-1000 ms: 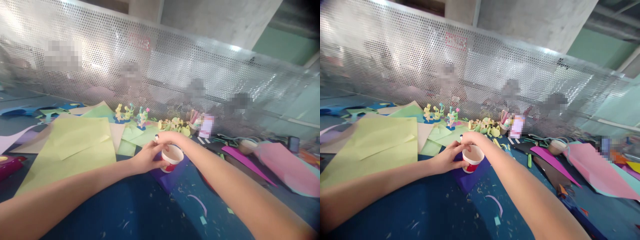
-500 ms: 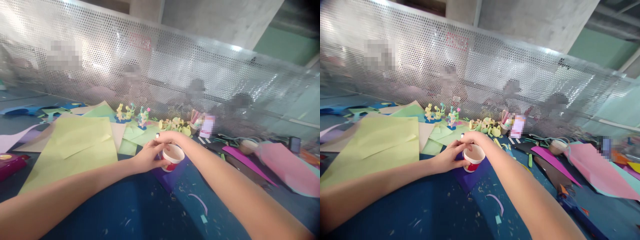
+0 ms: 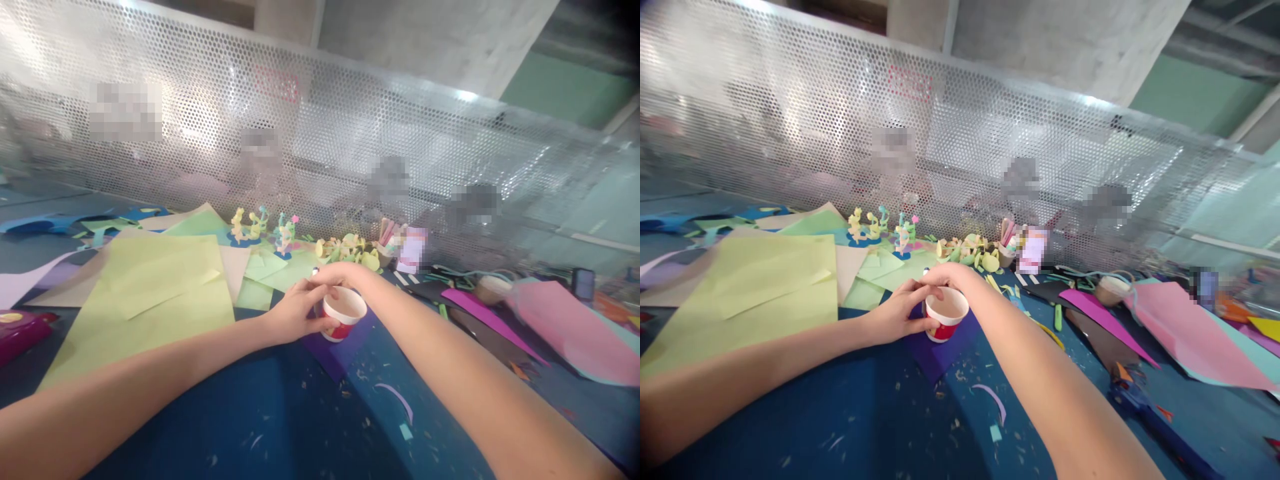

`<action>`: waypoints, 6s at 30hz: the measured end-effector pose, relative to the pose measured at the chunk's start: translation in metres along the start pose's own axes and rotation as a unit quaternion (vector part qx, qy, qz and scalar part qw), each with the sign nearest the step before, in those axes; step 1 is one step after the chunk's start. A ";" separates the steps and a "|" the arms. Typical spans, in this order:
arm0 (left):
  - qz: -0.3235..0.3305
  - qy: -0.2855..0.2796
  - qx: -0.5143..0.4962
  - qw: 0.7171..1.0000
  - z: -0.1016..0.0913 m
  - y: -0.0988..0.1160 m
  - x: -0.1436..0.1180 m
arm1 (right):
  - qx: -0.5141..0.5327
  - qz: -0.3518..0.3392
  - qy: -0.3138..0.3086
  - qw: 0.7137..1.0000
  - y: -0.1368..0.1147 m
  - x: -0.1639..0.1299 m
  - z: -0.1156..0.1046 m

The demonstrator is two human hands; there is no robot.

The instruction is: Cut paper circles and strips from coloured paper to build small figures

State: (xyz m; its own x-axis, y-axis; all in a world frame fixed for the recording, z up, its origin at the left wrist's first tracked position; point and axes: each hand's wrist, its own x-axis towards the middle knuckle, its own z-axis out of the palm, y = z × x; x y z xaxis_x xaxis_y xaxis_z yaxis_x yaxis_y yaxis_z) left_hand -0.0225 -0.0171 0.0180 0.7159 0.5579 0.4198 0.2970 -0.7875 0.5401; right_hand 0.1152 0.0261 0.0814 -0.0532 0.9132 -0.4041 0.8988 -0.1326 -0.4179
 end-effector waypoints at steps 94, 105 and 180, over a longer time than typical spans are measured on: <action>-0.015 -0.014 -0.027 0.999 0.005 -0.004 0.002 | 0.179 -0.172 0.191 0.950 0.108 -0.147 0.074; -0.155 0.285 -0.308 0.895 -0.013 -0.020 0.020 | 0.680 -0.124 0.301 0.656 0.125 -0.092 0.065; -0.146 0.089 0.168 0.971 -0.050 -0.036 0.005 | 0.341 -0.188 0.159 0.907 0.139 -0.092 -0.011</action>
State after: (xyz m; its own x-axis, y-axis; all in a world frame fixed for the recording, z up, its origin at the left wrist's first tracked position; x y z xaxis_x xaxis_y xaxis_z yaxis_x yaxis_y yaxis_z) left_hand -0.0607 0.0271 0.0373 0.4586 0.7832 0.4198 0.6818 -0.6131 0.3990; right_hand 0.2497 -0.0724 0.0700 -0.0741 0.9940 0.0804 0.3596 0.1019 -0.9275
